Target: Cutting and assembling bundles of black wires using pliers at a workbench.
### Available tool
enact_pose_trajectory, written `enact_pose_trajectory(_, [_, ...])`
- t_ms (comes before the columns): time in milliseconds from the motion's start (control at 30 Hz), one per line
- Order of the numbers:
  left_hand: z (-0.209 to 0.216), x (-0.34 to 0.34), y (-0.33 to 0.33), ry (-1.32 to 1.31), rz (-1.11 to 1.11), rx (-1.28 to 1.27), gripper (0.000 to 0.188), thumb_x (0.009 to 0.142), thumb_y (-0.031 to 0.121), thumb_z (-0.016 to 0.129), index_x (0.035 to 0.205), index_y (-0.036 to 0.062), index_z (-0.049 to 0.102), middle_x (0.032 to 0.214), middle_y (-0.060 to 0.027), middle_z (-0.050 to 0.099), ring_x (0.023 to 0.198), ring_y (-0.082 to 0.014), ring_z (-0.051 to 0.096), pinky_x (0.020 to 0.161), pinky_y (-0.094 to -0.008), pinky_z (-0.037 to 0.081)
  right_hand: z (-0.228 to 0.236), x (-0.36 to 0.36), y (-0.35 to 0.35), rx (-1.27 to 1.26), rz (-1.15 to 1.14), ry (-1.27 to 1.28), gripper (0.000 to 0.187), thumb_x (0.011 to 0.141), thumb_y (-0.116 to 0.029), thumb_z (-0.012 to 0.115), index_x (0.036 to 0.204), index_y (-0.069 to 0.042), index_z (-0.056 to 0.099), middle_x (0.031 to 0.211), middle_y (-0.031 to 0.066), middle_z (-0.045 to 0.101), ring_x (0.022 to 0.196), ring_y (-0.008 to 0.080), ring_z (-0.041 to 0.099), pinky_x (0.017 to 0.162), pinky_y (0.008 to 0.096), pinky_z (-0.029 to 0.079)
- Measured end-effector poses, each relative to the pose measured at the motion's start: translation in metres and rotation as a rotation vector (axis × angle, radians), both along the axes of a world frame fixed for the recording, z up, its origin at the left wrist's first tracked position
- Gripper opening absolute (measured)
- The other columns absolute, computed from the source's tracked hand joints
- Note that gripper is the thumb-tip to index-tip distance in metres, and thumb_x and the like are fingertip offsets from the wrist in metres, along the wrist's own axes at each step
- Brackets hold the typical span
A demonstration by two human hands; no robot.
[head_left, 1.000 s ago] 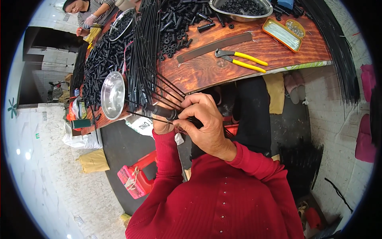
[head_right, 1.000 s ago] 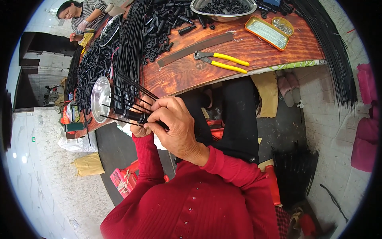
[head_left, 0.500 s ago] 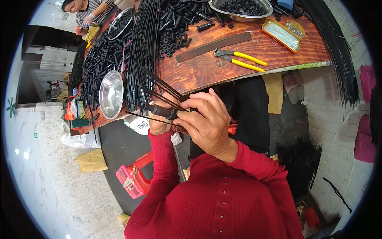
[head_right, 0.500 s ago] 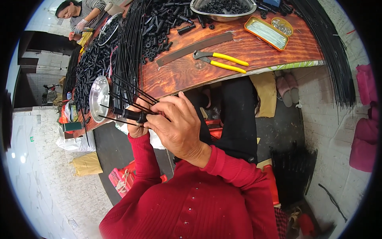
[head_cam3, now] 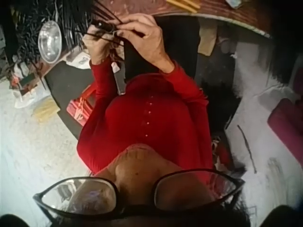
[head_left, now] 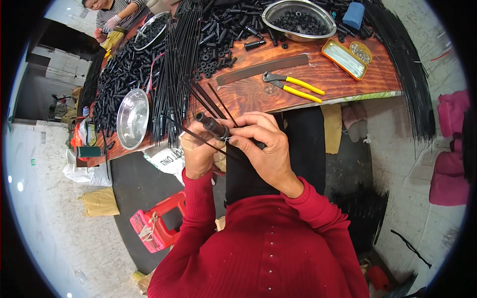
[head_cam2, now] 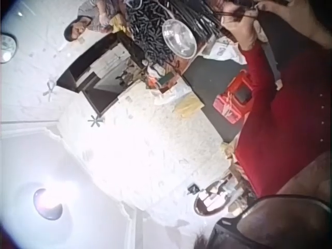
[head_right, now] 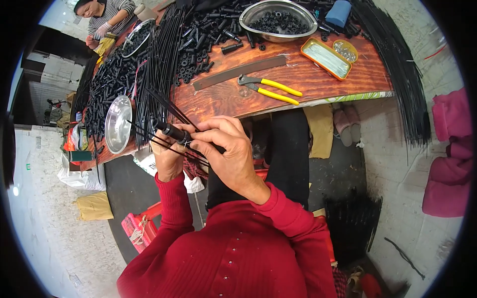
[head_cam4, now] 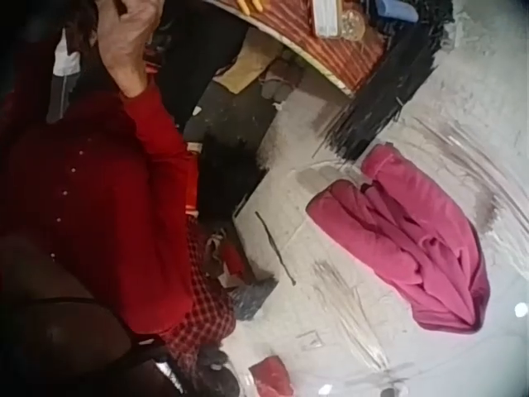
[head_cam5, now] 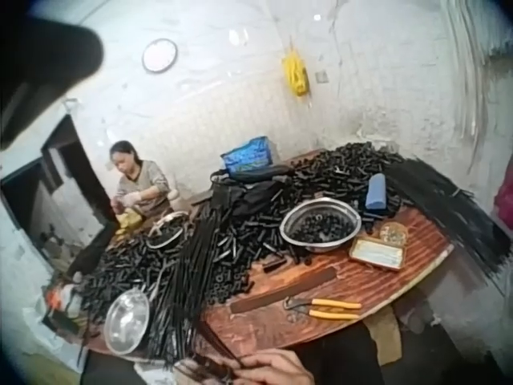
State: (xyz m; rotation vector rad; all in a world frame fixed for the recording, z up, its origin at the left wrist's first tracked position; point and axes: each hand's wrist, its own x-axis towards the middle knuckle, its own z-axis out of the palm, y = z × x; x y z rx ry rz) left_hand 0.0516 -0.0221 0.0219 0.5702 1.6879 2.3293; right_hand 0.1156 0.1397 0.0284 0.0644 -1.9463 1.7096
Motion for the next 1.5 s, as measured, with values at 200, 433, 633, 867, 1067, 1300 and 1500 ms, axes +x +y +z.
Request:
enact_pose_trajectory(200, [0.014, 0.01, 0.024, 0.023, 0.1, 0.014, 0.027, 0.079, -0.008, 0.07, 0.101, 0.0021, 0.059, 0.101, -0.0119, 0.068, 0.093, -0.0156, 0.065, 0.083, -0.0281, 0.052, -0.002, -0.001, 0.007, 0.012, -0.016, -0.059, 0.014, 0.082, -0.009, 0.073, 0.094, -0.002, 0.072, 0.095, 0.0066, 0.064, 0.095, 0.021, 0.057, 0.083, 0.0306, 0.044])
enact_pose_trajectory(433, [0.01, 0.012, 0.033, 0.176, 0.14, -0.102, 0.035, 0.079, -0.007, 0.072, 0.107, 0.003, 0.053, 0.109, -0.0058, 0.059, 0.079, -0.005, 0.054, 0.072, -0.0202, 0.047, -0.006, -0.003, 0.023, -0.088, 0.168, -0.08, 0.017, 0.085, -0.005, 0.066, 0.099, 0.003, 0.067, 0.102, 0.011, 0.062, 0.094, 0.0197, 0.058, 0.082, 0.0292, 0.046])
enact_pose_trajectory(633, [0.01, 0.018, 0.048, 0.099, 0.219, -0.182, 0.034, 0.08, -0.004, 0.074, 0.106, 0.0028, 0.053, 0.1, -0.001, 0.057, 0.078, -0.0033, 0.053, 0.071, -0.0188, 0.047, -0.027, -0.006, 0.035, -0.37, 0.406, -0.19, 0.031, 0.089, -0.016, 0.07, 0.111, 0.005, 0.064, 0.114, 0.0095, 0.058, 0.105, 0.0169, 0.057, 0.088, 0.028, 0.046])
enact_pose_trajectory(867, [0.009, 0.019, 0.058, 0.139, 0.301, -0.256, 0.03, 0.079, -0.004, 0.073, 0.105, -0.002, 0.057, 0.088, -0.0022, 0.058, 0.069, -0.0036, 0.055, 0.064, -0.0202, 0.048, -0.05, -0.015, 0.038, -0.566, 0.474, -0.229, 0.035, 0.087, -0.011, 0.072, 0.114, 0.008, 0.062, 0.117, 0.0061, 0.057, 0.098, 0.0134, 0.059, 0.085, 0.0255, 0.048])
enact_pose_trajectory(1067, [0.013, 0.012, 0.055, 0.168, 0.123, -0.247, 0.029, 0.087, -0.003, 0.066, 0.114, -0.002, 0.058, 0.092, -0.0021, 0.062, 0.082, -0.006, 0.061, 0.076, -0.0212, 0.051, -0.054, -0.016, 0.048, -0.679, 0.528, -0.252, 0.037, 0.087, -0.021, 0.073, 0.116, 0.0, 0.065, 0.103, -0.0006, 0.062, 0.085, 0.007, 0.055, 0.075, 0.0209, 0.045])
enact_pose_trajectory(1300, [0.017, 0.011, 0.052, -0.048, 0.058, -0.154, 0.022, 0.089, -0.001, 0.062, 0.111, -0.0032, 0.062, 0.088, -0.004, 0.067, 0.08, -0.0064, 0.064, 0.072, -0.0212, 0.052, -0.059, -0.019, 0.053, -0.725, 0.546, -0.294, 0.034, 0.086, -0.018, 0.073, 0.112, 0.001, 0.064, 0.096, 0.0, 0.064, 0.081, 0.005, 0.054, 0.075, 0.0183, 0.042])
enact_pose_trajectory(1500, [0.02, 0.008, 0.05, -0.051, 0.074, -0.216, 0.023, 0.088, 0.001, 0.064, 0.11, -0.002, 0.063, 0.083, -0.0029, 0.067, 0.076, -0.0054, 0.064, 0.069, -0.0203, 0.051, -0.058, -0.02, 0.051, -0.753, 0.558, -0.291, 0.035, 0.085, -0.017, 0.075, 0.112, 0.001, 0.064, 0.096, -0.0008, 0.064, 0.08, 0.0042, 0.053, 0.074, 0.0179, 0.042])
